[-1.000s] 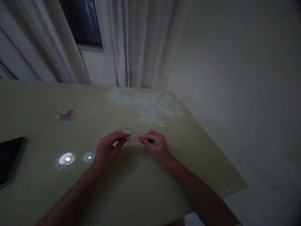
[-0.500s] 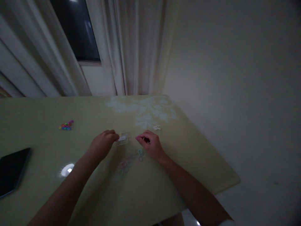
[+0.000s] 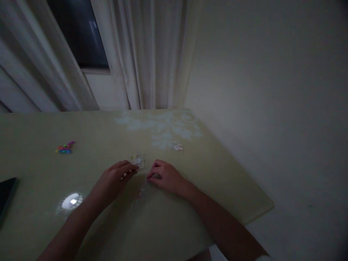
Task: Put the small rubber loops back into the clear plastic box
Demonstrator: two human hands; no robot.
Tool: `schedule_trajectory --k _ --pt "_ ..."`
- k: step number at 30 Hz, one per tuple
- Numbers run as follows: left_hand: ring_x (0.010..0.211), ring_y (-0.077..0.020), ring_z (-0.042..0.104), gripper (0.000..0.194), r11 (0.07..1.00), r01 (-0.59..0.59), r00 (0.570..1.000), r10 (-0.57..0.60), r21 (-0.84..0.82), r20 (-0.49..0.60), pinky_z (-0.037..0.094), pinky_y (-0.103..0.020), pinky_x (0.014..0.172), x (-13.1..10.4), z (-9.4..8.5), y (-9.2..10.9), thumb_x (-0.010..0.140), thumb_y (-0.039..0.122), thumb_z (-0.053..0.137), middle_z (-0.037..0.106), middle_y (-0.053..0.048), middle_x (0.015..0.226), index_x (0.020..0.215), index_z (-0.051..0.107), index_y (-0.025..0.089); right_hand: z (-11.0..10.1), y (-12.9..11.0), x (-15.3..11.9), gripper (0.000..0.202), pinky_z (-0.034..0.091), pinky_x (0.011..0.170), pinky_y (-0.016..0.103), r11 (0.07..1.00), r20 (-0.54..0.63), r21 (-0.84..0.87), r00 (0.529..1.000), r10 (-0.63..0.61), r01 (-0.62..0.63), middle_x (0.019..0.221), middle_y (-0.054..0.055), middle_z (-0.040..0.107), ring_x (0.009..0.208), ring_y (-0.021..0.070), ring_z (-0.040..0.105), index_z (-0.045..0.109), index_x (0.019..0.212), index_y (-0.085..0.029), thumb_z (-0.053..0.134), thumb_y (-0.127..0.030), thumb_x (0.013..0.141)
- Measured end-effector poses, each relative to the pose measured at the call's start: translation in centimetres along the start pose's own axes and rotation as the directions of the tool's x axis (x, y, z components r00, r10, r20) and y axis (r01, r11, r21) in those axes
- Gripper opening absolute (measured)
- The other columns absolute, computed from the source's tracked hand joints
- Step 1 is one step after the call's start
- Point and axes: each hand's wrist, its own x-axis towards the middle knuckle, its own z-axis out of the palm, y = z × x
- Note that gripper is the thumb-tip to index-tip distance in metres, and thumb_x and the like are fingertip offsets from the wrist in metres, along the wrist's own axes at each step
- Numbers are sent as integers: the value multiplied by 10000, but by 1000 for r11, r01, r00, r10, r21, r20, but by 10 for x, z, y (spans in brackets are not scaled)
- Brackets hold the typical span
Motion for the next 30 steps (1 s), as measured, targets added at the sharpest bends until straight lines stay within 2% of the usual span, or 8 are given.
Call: schedule_trajectory --k 1,3,7,12,19,25,27,30 --pt "738 -203 740 261 998 -5 999 7 -68 31 572 -283 691 -4 3 2 985 314 563 808 -76 972 1008 810 231 -1 -1 -1 71 484 860 278 1000 10 -8 1000 4 -4 978 36 660 926 164 637 822 982 -195 822 -216 914" --pt "688 -172 719 244 987 -22 992 42 -158 120 546 -249 651 -11 10 7 987 290 570 794 -45 907 963 808 242 -4 -2 -3 74 484 855 282 999 11 -25 999 30 -30 983 36 655 932 169 637 820 975 -205 829 -244 912" --pt "865 -196 741 243 979 -48 974 90 -198 209 552 -274 773 -18 26 24 1026 269 556 769 -44 969 991 795 256 -9 -2 -5 67 485 872 296 991 -38 -34 991 130 -131 1002 36 648 957 179 642 813 951 -210 844 -225 893" --pt "928 -234 725 226 993 -21 973 47 -117 225 550 -323 809 -17 37 39 1036 259 559 740 -64 1025 1002 782 246 -7 -2 -6 81 482 856 306 974 -8 -18 974 226 -226 980 31 640 920 176 634 798 915 -194 850 -160 864" --pt "937 -235 718 248 995 -96 963 103 -39 249 548 -320 806 -12 36 41 1010 172 541 738 -57 1001 961 775 237 -8 -3 -5 128 475 856 314 960 -11 -12 960 280 -280 987 38 635 935 186 627 767 958 -172 852 -168 862" --pt "926 -251 694 215 991 -126 963 108 56 246 536 -362 829 -15 48 37 1031 143 509 705 -68 985 965 704 206 -9 -3 -4 81 467 850 303 974 44 -17 973 228 -227 932 27 632 913 178 619 744 878 -167 809 -118 875" --pt "926 -266 692 206 989 -123 961 98 85 258 533 -383 834 -18 51 35 1020 122 507 700 -79 986 974 692 199 -9 -3 -3 87 464 839 297 975 18 -6 975 222 -222 929 26 628 900 172 613 730 875 -162 800 -109 871" --pt "934 -270 679 212 989 -118 965 93 86 245 527 -395 847 -21 53 32 1017 115 485 690 -85 1002 991 677 201 -10 -2 -1 82 447 781 276 968 -83 65 965 248 -243 896 13 621 836 150 588 708 872 -157 777 -115 879"
